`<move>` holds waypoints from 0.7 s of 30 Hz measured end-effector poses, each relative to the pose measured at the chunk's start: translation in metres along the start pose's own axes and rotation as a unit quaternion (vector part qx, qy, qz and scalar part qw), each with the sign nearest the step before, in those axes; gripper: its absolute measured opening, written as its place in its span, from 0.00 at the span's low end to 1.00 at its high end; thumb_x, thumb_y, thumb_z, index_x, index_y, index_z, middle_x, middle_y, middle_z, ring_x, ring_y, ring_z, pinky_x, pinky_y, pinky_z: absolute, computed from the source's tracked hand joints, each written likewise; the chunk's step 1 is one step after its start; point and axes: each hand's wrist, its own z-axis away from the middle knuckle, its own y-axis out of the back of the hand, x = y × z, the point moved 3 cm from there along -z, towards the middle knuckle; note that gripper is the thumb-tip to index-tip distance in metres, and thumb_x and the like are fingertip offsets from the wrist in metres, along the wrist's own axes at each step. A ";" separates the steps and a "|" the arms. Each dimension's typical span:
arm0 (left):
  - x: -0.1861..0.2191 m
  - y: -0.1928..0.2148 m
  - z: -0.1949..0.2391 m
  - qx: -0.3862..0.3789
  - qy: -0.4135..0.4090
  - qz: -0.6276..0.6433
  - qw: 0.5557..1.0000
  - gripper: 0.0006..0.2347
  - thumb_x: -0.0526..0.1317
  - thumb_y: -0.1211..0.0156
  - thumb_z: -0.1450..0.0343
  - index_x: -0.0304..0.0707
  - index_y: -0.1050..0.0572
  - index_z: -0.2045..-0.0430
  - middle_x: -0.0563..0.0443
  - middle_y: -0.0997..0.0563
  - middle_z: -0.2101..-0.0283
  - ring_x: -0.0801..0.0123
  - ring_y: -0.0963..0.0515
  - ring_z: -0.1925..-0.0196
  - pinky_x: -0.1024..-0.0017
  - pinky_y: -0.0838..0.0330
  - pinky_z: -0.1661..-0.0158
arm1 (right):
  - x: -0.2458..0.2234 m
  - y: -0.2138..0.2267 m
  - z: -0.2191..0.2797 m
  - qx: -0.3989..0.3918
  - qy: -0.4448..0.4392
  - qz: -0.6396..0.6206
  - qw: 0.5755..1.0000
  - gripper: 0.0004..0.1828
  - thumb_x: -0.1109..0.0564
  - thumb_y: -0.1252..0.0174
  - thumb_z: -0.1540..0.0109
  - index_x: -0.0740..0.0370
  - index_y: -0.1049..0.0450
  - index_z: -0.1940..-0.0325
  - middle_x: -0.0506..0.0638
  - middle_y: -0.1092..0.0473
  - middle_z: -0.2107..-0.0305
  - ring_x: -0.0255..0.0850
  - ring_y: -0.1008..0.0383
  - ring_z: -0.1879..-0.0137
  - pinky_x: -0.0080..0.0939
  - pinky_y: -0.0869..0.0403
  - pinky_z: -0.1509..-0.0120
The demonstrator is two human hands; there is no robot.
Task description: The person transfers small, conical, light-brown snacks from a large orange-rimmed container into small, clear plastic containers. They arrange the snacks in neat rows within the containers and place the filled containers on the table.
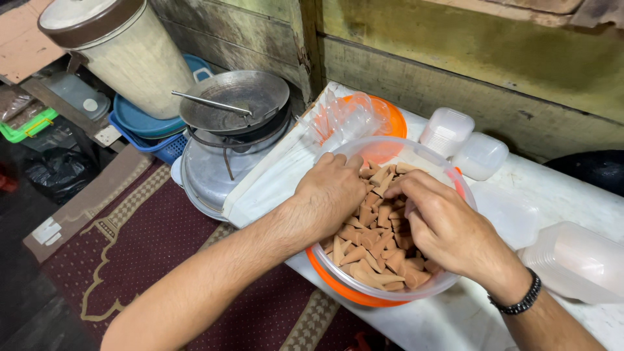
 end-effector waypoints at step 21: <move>0.135 0.108 0.121 0.348 -0.134 0.276 0.886 0.08 0.31 0.45 0.32 0.31 0.28 0.61 0.39 0.26 0.60 0.48 0.26 0.60 0.57 0.32 0.56 | 0.006 -0.005 0.191 0.330 0.017 -0.245 0.912 0.10 0.65 0.49 0.38 0.71 0.29 0.54 0.58 0.26 0.61 0.46 0.26 0.52 0.38 0.27 0.49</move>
